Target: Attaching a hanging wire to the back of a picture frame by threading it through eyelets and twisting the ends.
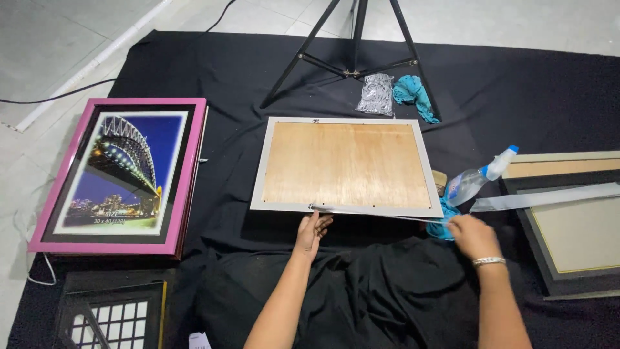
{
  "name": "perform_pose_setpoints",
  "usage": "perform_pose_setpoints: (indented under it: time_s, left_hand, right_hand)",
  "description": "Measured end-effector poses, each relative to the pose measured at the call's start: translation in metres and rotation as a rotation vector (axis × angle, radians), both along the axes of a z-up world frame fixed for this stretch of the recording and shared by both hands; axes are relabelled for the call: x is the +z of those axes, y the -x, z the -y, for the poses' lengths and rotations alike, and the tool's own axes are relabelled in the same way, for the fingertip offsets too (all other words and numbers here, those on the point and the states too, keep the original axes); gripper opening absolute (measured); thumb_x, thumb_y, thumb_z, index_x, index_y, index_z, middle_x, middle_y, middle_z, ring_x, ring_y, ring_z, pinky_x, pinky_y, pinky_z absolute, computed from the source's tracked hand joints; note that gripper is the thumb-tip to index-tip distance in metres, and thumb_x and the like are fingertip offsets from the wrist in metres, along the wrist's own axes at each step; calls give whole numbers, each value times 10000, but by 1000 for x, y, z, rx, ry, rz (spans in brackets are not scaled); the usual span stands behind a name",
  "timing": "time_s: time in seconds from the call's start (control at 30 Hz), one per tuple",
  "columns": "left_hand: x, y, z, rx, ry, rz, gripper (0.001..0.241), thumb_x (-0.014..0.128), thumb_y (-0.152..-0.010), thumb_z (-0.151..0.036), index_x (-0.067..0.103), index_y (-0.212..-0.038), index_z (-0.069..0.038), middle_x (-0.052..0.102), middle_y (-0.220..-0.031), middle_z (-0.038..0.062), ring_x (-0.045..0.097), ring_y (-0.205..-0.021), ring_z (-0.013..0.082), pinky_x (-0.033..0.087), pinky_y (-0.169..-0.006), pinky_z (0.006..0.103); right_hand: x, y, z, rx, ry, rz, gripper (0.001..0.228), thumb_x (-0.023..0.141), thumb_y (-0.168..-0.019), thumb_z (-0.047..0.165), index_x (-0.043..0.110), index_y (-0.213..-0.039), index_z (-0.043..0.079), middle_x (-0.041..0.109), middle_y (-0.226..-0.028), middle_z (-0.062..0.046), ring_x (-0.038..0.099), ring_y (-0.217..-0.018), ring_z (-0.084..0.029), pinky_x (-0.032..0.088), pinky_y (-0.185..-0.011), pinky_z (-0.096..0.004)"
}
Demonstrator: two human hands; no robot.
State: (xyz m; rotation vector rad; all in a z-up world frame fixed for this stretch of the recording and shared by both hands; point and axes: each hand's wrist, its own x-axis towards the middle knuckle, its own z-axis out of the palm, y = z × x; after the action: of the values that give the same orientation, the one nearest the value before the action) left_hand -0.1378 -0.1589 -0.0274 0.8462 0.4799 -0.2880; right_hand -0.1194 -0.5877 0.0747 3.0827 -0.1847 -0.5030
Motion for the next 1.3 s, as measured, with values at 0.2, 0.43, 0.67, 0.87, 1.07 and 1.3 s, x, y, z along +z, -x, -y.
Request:
perform_pose_setpoints:
  time_s: [0.2,0.43,0.67,0.87,1.07,1.3]
  left_hand:
    - [31,7,8,-22,-162,-11,544,617,-941,-489,756,-1066,22,791,-1059,164,757,-983,211,508,-694,231]
    - [31,7,7,32,-199,-17,548,583,-967,-491,739,-1029,31,794,-979,174,769,-892,222,507,-641,224]
    - [28,7,3,41,-245,4,528,578,-982,-460,774,-990,31,800,-922,160,773,-840,230,540,-724,258]
    - [14,3,0,17,-257,-4,515,566,-1002,-433,756,-1021,45,796,-924,175,771,-836,230,516,-659,249]
    - [-5,6,0,-72,-221,-262,487,600,-991,-438,640,-1200,1,729,-1077,116,726,-965,196,527,-647,261]
    - [-7,10,0,-141,-230,-346,436,596,-1026,-384,714,-1127,24,756,-1066,91,692,-839,148,543,-628,254]
  right_hand:
    - [35,19,11,-88,118,327,251,547,-997,332,765,-1053,221,664,-1155,-87,635,-1091,-344,508,-919,-538]
    - [9,27,27,-161,302,627,291,552,-959,359,814,-1006,240,679,-1058,-78,553,-895,-362,502,-744,-403]
    - [54,19,10,-229,-265,1375,119,458,-1116,-4,518,-1014,6,593,-908,-175,597,-693,-304,476,-586,-397]
    - [111,13,31,-153,-652,1318,195,439,-1266,-65,600,-1187,-142,641,-948,-268,667,-788,-297,582,-665,-363]
    - [203,-12,-51,-307,-866,692,204,549,-1190,125,646,-1100,-29,670,-947,-139,687,-814,-217,584,-711,-302]
    - [229,-94,-159,-154,-1299,773,65,600,-1072,55,643,-1121,50,702,-974,-97,713,-798,-114,625,-733,-192]
